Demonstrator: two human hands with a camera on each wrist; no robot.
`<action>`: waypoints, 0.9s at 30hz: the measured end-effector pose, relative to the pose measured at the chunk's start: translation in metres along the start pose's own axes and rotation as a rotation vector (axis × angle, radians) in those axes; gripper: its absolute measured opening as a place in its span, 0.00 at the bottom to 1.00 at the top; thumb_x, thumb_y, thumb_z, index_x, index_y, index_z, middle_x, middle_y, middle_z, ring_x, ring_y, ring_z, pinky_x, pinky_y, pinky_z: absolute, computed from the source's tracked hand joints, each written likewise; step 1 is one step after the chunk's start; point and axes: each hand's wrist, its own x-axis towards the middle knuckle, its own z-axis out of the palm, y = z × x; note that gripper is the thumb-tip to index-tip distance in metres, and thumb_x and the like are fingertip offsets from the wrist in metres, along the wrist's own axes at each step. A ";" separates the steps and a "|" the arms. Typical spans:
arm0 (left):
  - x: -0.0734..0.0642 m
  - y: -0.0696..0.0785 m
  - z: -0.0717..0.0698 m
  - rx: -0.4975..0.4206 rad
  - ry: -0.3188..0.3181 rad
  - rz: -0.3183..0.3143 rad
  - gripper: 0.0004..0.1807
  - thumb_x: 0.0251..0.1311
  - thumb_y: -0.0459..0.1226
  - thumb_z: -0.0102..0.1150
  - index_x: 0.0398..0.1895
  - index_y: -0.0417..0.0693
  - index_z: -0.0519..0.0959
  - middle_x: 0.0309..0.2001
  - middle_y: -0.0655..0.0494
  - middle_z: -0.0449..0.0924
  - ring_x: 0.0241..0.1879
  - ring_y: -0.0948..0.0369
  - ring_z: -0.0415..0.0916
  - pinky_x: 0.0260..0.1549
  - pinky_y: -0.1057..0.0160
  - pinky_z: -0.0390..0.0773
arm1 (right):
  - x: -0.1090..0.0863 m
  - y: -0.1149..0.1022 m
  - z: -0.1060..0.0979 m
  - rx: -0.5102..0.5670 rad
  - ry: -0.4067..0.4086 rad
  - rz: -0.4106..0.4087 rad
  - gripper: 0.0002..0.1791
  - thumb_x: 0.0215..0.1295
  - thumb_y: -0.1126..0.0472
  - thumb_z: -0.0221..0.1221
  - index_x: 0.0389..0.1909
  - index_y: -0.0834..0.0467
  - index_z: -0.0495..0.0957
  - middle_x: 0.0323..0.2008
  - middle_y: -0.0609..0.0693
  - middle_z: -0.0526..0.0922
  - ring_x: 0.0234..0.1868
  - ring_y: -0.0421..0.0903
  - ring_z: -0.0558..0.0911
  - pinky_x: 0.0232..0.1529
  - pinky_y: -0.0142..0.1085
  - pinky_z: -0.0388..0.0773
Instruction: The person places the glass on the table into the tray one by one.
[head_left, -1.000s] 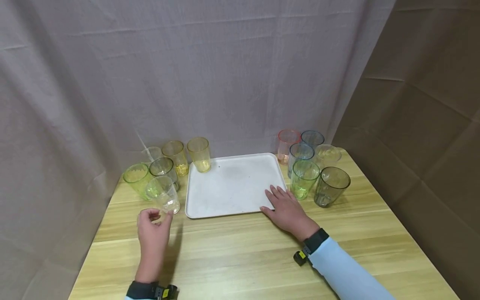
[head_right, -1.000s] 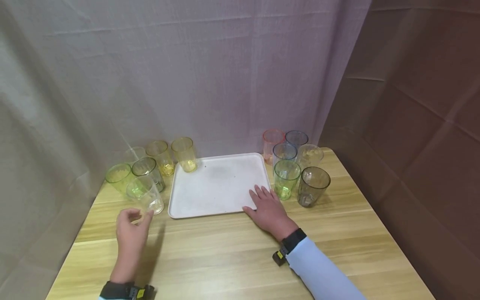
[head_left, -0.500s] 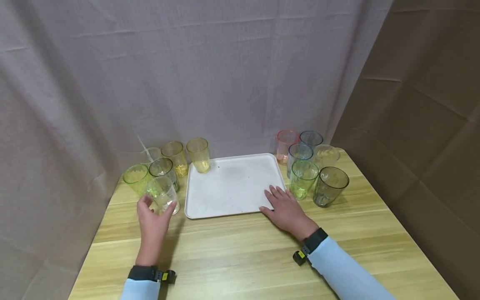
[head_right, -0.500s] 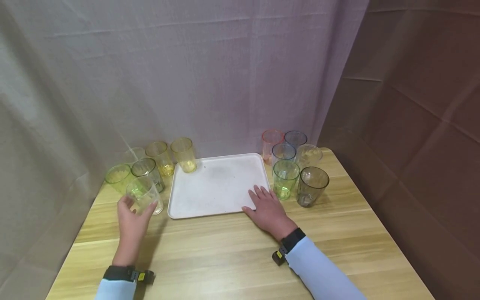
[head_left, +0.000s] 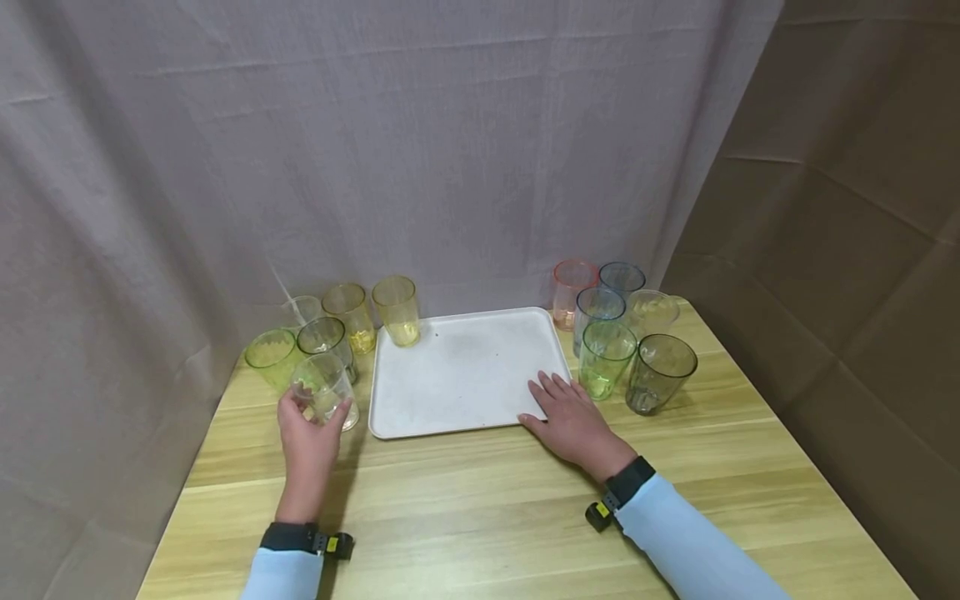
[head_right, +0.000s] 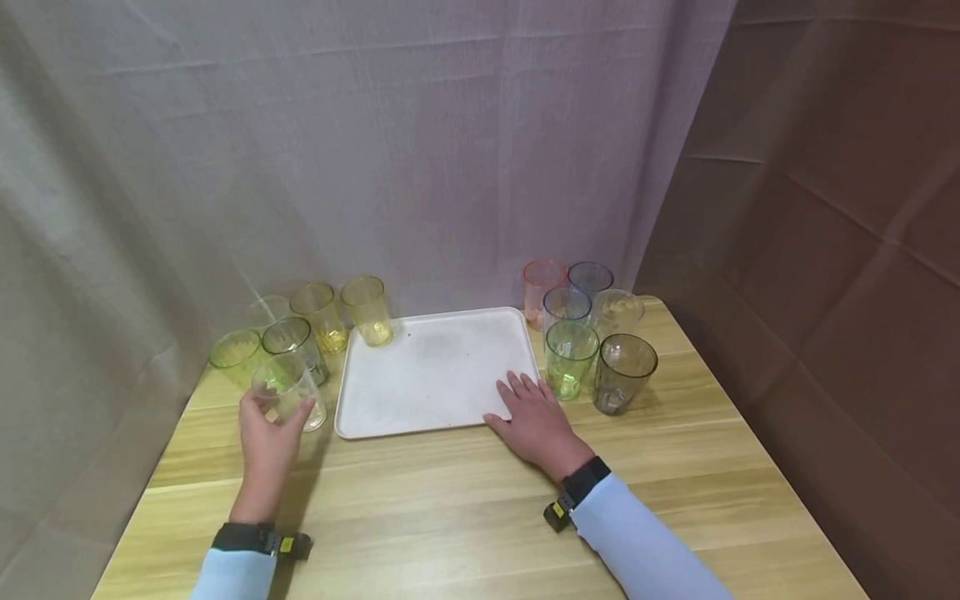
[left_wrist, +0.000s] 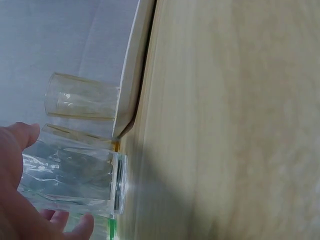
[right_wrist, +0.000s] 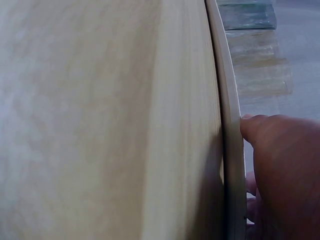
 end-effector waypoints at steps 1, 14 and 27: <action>0.000 0.000 0.000 0.000 0.003 0.003 0.48 0.58 0.42 0.76 0.73 0.34 0.58 0.65 0.37 0.64 0.67 0.43 0.63 0.64 0.41 0.72 | 0.000 0.000 0.000 -0.002 0.002 0.000 0.43 0.78 0.32 0.44 0.81 0.57 0.62 0.81 0.58 0.56 0.80 0.59 0.52 0.78 0.60 0.46; 0.000 0.021 0.007 -0.055 -0.014 0.013 0.45 0.57 0.41 0.77 0.71 0.36 0.61 0.66 0.38 0.64 0.64 0.48 0.64 0.63 0.42 0.73 | 0.000 0.000 0.002 -0.010 0.005 0.003 0.43 0.78 0.31 0.44 0.81 0.56 0.62 0.81 0.57 0.56 0.80 0.58 0.52 0.78 0.60 0.47; 0.004 0.042 0.048 -0.075 -0.074 0.057 0.41 0.57 0.43 0.77 0.69 0.40 0.66 0.63 0.42 0.70 0.63 0.50 0.67 0.60 0.46 0.75 | 0.001 0.000 0.002 -0.002 0.007 0.005 0.43 0.78 0.31 0.44 0.81 0.56 0.62 0.81 0.57 0.56 0.80 0.58 0.52 0.78 0.60 0.47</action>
